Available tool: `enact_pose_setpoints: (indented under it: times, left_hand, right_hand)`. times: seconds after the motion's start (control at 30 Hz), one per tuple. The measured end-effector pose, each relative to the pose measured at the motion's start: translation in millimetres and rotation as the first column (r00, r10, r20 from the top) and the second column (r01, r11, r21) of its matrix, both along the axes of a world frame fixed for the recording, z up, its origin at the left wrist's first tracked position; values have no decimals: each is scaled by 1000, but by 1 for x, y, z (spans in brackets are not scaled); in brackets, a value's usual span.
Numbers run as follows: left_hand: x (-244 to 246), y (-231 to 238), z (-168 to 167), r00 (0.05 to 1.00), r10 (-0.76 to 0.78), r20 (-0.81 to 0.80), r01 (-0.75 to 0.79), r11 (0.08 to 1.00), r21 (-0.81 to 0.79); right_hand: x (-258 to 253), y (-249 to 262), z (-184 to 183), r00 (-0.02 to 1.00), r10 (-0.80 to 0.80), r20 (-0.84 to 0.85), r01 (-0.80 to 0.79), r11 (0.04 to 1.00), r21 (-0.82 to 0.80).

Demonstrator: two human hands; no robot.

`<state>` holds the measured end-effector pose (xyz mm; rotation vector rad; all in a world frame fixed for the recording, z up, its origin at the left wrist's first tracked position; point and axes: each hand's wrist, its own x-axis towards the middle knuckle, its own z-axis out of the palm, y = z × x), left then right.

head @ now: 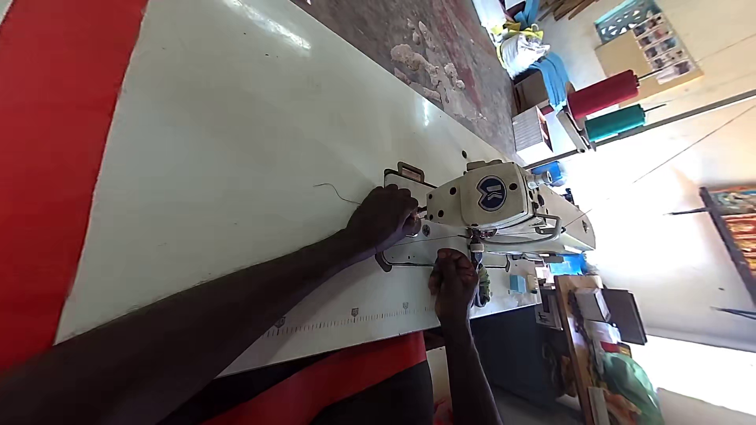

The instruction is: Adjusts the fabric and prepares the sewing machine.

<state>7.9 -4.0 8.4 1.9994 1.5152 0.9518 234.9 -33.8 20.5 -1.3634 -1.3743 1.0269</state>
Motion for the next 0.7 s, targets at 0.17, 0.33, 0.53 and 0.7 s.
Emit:
enact_pose_setpoints:
  times: [0.17, 0.33, 0.53, 0.7]
  left_hand:
    - [0, 0, 1, 1000, -4, -1, 4, 1000, -14]
    - [0, 0, -1, 1000, -4, -7, 4, 1000, 12]
    - [1, 0, -1, 1000, -7, -4, 7, 1000, 19]
    - [1, 1, -5, 1000, -10, 6, 10, 1000, 27]
  right_hand:
    - [0, 1, 1, 999, 35, 28, -35, 999, -10]
    - [-5, 5, 8, 993, 73, 98, -70, 997, -28]
    - [-22, 26, 16, 947, 187, 261, -175, 982, -71]
    - [-33, 35, 21, 912, 256, 320, -220, 965, -143]
